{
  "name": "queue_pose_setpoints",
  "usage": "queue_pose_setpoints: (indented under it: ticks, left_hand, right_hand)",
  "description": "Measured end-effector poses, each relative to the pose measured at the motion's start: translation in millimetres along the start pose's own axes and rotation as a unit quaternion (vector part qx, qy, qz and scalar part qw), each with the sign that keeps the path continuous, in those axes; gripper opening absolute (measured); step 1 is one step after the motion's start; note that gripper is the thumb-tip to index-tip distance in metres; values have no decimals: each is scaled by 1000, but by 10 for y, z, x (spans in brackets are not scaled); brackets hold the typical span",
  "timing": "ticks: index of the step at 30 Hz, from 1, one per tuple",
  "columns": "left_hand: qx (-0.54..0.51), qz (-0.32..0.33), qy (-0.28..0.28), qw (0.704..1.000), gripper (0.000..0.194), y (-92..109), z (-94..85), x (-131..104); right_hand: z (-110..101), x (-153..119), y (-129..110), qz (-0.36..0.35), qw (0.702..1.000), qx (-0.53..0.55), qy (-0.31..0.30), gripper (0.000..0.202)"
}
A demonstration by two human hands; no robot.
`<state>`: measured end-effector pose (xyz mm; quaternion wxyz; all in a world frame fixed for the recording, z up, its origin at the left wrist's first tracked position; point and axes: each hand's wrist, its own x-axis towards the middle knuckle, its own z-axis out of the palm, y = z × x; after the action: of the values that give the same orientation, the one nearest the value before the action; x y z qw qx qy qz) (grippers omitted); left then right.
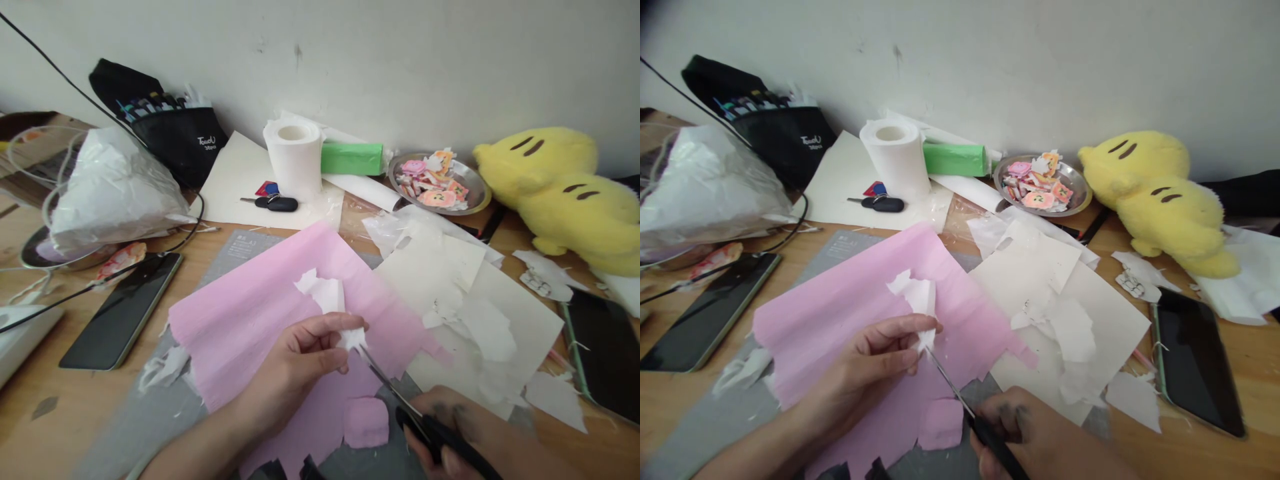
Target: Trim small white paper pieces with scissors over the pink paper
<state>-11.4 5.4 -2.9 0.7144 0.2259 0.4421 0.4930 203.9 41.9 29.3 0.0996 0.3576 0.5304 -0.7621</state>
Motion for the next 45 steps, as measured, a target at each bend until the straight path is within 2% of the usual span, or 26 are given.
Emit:
queue_pose_setpoints:
  ticks: [3, 7, 11, 16, 18, 21, 24, 27, 31, 36, 42, 45]
  left_hand:
    - [38, -5, -17, 999, 25, 4, 10, -4]
    - [14, -1, -11, 1000, 25, 20, 12, -12]
    - [-32, -3, 28, 999, 26, 33, -16, 12]
    - [-71, 38, 83, 993, 25, 35, -58, 65]
    - [-72, 45, 88, 992, 25, 25, -59, 58]
    - [-58, 22, 70, 996, 26, 11, -48, 20]
    - [-27, 5, 43, 999, 27, 18, -34, -15]
    - [20, 15, -9, 1000, 26, 37, -26, -24]
    - [68, 11, -75, 995, 31, 51, -26, -11]
    - [61, 17, -53, 997, 30, 54, -17, -3]
    - [19, -4, -1, 1000, 28, 60, -1, 11]
    - [28, -12, 3, 1000, 25, 37, -35, 22]
  right_hand:
    - [11, 20, 26, 20, 1000, 9, 3, 35]
    - [-5, 45, 87, 43, 999, 20, 14, 30]
    - [-30, 48, 83, 51, 999, -15, 9, 22]
    - [-7, 44, 77, 84, 996, -17, 15, 23]
    - [15, 37, 91, 82, 996, -11, 45, 27]
    - [43, 14, 107, 24, 995, -39, 87, 38]
    - [42, -8, 111, -20, 996, -60, 58, 49]
    - [19, -17, 122, -18, 998, -51, 31, 55]
    - [-13, -11, 166, 21, 999, -7, 34, 55]
    - [-50, 11, 197, 64, 997, 42, 29, 50]
    - [-75, 29, 266, 59, 997, 47, 25, 53]
    - [-87, 25, 308, 63, 996, 55, 17, 54]
